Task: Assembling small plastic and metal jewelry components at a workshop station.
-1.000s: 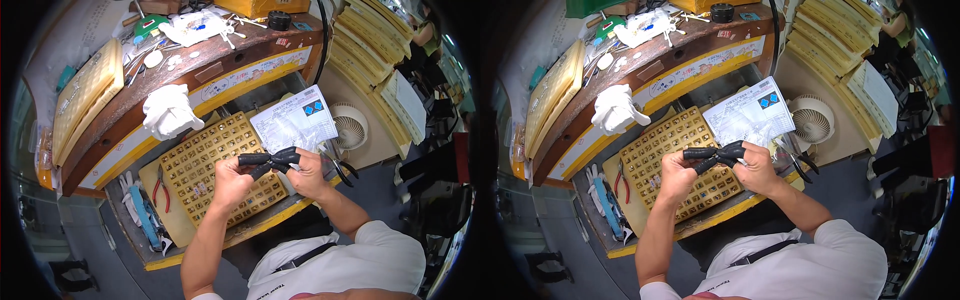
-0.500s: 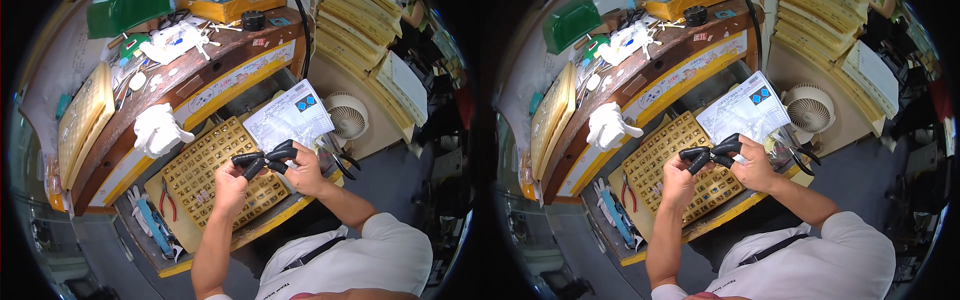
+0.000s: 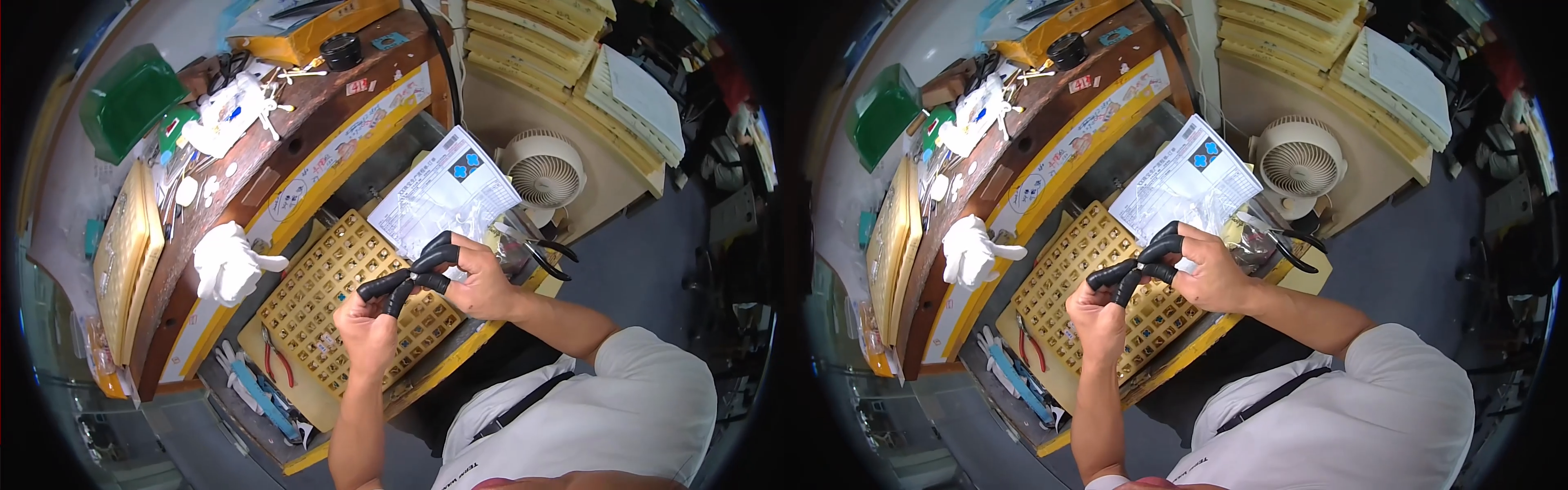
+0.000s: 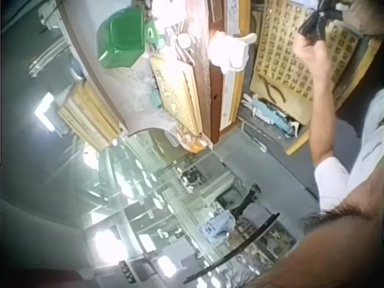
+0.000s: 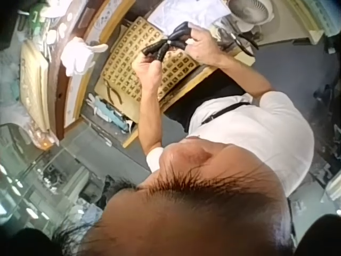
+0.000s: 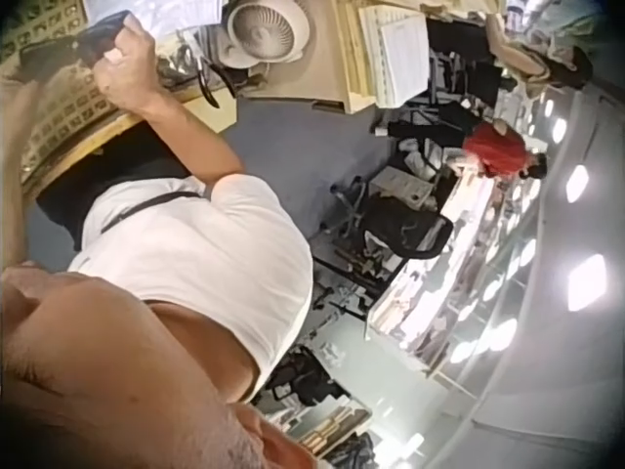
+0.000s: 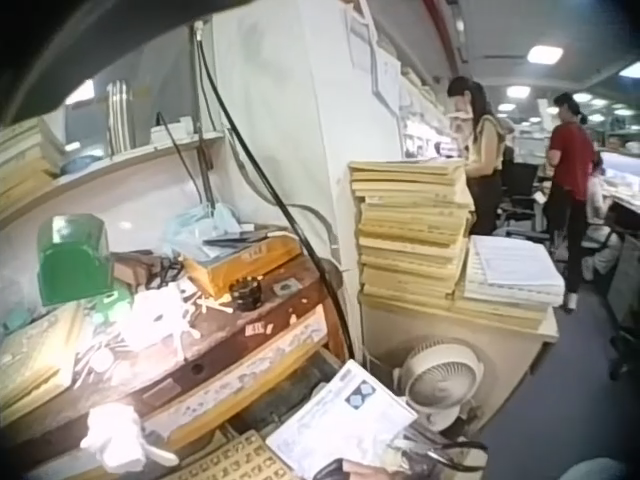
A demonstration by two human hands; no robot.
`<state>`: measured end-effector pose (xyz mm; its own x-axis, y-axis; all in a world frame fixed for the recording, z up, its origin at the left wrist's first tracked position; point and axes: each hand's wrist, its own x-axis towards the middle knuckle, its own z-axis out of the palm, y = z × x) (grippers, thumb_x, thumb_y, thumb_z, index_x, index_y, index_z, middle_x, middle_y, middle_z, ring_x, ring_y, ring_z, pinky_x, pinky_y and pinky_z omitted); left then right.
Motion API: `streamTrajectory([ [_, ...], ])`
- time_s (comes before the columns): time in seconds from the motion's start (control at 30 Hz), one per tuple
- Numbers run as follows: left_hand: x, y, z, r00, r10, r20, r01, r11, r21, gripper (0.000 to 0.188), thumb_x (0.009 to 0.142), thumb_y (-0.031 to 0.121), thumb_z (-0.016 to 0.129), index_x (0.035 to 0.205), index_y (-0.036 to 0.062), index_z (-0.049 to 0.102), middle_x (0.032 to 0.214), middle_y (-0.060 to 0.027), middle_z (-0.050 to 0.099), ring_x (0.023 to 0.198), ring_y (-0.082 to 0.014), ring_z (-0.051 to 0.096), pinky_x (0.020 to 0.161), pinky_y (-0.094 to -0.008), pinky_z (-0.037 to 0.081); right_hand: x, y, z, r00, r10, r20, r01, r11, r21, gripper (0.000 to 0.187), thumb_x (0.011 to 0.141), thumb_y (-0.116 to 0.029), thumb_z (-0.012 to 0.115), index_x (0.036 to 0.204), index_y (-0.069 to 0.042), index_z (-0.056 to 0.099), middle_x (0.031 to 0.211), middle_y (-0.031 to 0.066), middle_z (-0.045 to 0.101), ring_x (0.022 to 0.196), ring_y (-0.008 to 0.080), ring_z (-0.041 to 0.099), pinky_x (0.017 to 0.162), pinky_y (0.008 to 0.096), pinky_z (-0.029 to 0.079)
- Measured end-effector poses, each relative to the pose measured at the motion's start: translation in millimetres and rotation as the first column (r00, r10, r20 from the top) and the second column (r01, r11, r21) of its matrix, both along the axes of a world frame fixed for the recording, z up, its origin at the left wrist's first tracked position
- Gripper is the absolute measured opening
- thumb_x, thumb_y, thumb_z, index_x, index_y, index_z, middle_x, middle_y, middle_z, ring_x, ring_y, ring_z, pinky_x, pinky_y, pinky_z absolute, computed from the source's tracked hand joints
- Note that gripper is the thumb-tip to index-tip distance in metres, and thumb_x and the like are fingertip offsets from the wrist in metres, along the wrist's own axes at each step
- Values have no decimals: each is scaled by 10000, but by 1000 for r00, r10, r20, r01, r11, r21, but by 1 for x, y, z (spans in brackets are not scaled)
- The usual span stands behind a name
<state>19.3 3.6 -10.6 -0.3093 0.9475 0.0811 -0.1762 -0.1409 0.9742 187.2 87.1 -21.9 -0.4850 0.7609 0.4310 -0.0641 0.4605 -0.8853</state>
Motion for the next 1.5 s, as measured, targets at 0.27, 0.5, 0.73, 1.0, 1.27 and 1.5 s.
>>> streamTrajectory([
  [0.27,7,-2,-3,987,85,-139,-77,995,56,231,840,-179,628,1040,-93,704,947,-142,739,875,-174,710,812,-261,550,1,-1,-3,999,-32,-10,33,995,96,276,738,126,626,963,-4,718,914,110,625,821,245,640,735,343,517],
  [0.5,4,1,-3,974,132,-184,-118,989,84,272,795,-195,611,1005,-59,719,965,-111,733,903,-166,690,826,-263,531,-6,-1,-3,967,116,-225,-188,926,-328,242,822,121,616,1036,26,678,954,61,639,945,151,660,855,292,545],
  [0.73,-7,2,-6,823,190,-536,-41,960,279,292,577,-85,526,856,-77,611,879,-174,523,874,-354,531,780,-446,455,0,5,-12,930,180,-319,-322,818,-476,291,862,-97,599,1128,12,557,1088,108,655,1007,212,660,927,370,544],
  [1.0,4,9,-11,849,204,-487,-21,935,354,342,672,-107,590,996,-48,679,912,-150,650,877,-319,585,812,-372,489,6,5,-9,921,114,-373,-330,737,-590,273,888,-79,602,1132,-50,482,1053,100,640,970,198,664,855,344,558],
  [1.27,-4,0,0,984,160,-78,-153,985,85,200,880,-103,605,1063,-34,561,1036,-168,687,931,-231,706,886,-366,570,28,-19,17,989,-21,-148,-24,956,-293,164,840,24,738,973,19,642,982,74,707,936,142,667,845,292,525],
  [1.5,-7,5,7,986,112,126,-112,994,-7,274,860,-81,692,1116,-46,601,1031,-138,696,923,-221,711,896,-358,579,127,-6,15,542,-606,582,272,782,561,270,669,17,652,927,31,570,945,195,524,840,426,513,714,461,460],
])
